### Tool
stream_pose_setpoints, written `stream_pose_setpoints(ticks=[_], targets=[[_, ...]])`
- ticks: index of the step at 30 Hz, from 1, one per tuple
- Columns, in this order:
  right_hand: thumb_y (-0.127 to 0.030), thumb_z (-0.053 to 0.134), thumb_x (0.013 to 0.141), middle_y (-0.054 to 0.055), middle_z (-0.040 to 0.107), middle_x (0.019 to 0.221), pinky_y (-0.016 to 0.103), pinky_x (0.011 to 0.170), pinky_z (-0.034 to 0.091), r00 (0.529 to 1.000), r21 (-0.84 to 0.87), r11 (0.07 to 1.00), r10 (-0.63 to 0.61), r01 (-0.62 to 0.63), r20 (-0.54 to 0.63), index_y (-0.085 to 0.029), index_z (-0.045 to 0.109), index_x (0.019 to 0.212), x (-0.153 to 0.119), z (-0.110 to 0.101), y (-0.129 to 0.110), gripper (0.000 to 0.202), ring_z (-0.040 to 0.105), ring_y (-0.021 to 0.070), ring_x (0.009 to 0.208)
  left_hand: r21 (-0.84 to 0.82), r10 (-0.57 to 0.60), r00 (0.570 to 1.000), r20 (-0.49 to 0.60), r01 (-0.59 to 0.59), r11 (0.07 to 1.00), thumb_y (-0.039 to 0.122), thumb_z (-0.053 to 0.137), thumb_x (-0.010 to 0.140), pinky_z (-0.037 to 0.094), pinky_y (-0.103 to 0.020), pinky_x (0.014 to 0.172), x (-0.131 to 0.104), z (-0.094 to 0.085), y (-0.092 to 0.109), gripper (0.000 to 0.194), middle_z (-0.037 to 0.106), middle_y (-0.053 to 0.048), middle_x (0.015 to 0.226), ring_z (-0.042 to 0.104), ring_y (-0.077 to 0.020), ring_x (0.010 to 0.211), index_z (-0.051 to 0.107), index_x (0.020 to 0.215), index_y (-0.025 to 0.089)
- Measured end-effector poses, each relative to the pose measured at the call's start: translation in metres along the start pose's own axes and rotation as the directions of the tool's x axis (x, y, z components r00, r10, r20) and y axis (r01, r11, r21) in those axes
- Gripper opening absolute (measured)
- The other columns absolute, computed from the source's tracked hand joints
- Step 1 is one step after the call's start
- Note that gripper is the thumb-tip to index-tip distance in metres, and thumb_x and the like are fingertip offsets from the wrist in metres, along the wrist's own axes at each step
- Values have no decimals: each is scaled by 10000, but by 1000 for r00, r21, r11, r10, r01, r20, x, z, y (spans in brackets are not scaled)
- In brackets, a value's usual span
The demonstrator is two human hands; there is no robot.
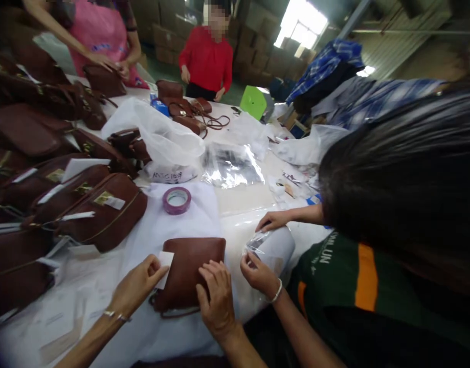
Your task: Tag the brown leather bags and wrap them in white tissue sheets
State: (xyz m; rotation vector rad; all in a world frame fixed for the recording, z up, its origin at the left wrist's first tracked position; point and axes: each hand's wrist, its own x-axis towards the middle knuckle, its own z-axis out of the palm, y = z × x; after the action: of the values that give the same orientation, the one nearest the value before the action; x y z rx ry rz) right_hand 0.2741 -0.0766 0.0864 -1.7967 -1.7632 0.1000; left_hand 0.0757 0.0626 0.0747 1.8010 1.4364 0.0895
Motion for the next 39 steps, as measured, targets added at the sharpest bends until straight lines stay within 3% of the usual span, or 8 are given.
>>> stream_pose_setpoints(ticks=[4, 6, 14, 19, 26, 31, 35, 39], targets=[[-150, 529, 849, 70, 607, 1260, 537, 1083, 397, 999, 1, 999, 43, -43, -8, -242, 537, 1269, -8, 1, -3, 430, 501, 260, 1255, -14, 45, 991, -126, -48, 999, 618, 458, 791, 462, -346, 741, 7, 1, -11, 444, 637, -66, 1002, 639, -254, 866, 481, 983, 218], [-153, 547, 836, 66, 599, 1274, 535, 1090, 390, 998, 2, 998, 61, -61, -8, -243, 544, 1264, -11, 3, -3, 437, 490, 263, 1266, -34, 46, 993, -112, -51, 998, 643, 450, 780, 477, -370, 779, 11, 0, -13, 523, 634, -95, 1077, 651, -269, 891, 475, 1061, 203], [-143, 555, 829, 73, 555, 1340, 549, 1106, 358, 994, -5, 994, 106, -106, 16, -241, 534, 1276, -22, 9, -4, 458, 443, 275, 1309, -183, -26, 999, 20, 29, 983, 648, 500, 730, 488, -326, 708, 16, -3, -15, 477, 695, -31, 811, 676, -252, 793, 528, 928, 215], [-129, 558, 818, 65, 559, 1339, 520, 1101, 380, 994, -2, 994, 107, -107, -5, -242, 547, 1260, -22, 12, -2, 457, 449, 263, 1306, -389, -31, 990, 138, 83, 918, 682, 503, 673, 430, -268, 457, 12, -3, -7, 491, 589, 26, 591, 566, -188, 544, 523, 810, 211], [-111, 553, 814, 68, 552, 1333, 487, 1106, 379, 993, -23, 993, 117, -116, 1, -233, 548, 1256, -25, 13, 0, 458, 434, 237, 1314, -547, -16, 994, 112, 75, 834, 647, 631, 585, 527, -279, 479, 4, -3, 21, 480, 520, 41, 619, 565, -170, 588, 516, 737, 206], [-114, 547, 815, 75, 536, 1345, 510, 1110, 363, 994, -20, 994, 108, -108, 28, -238, 532, 1272, -27, 17, 5, 474, 415, 251, 1326, -455, -14, 996, 90, 54, 889, 657, 567, 641, 475, -269, 480, 8, 3, 19, 450, 514, 49, 573, 552, -168, 521, 481, 708, 221], [-129, 555, 815, 75, 541, 1337, 512, 1109, 361, 993, -15, 994, 111, -110, 48, -242, 535, 1268, -24, 16, 5, 468, 421, 253, 1319, -163, 38, 999, 34, -32, 986, 593, 436, 778, 395, -255, 547, 13, 9, 12, 376, 564, 37, 570, 551, -169, 554, 474, 712, 225], [-137, 560, 817, 75, 532, 1342, 510, 1115, 349, 989, -5, 993, 121, -121, 81, -232, 534, 1261, -23, 14, 5, 454, 403, 253, 1327, 10, 44, 998, 49, -44, 999, 549, 354, 862, 362, -253, 581, 14, 10, 11, 364, 590, 36, 603, 575, -172, 597, 468, 733, 229]])
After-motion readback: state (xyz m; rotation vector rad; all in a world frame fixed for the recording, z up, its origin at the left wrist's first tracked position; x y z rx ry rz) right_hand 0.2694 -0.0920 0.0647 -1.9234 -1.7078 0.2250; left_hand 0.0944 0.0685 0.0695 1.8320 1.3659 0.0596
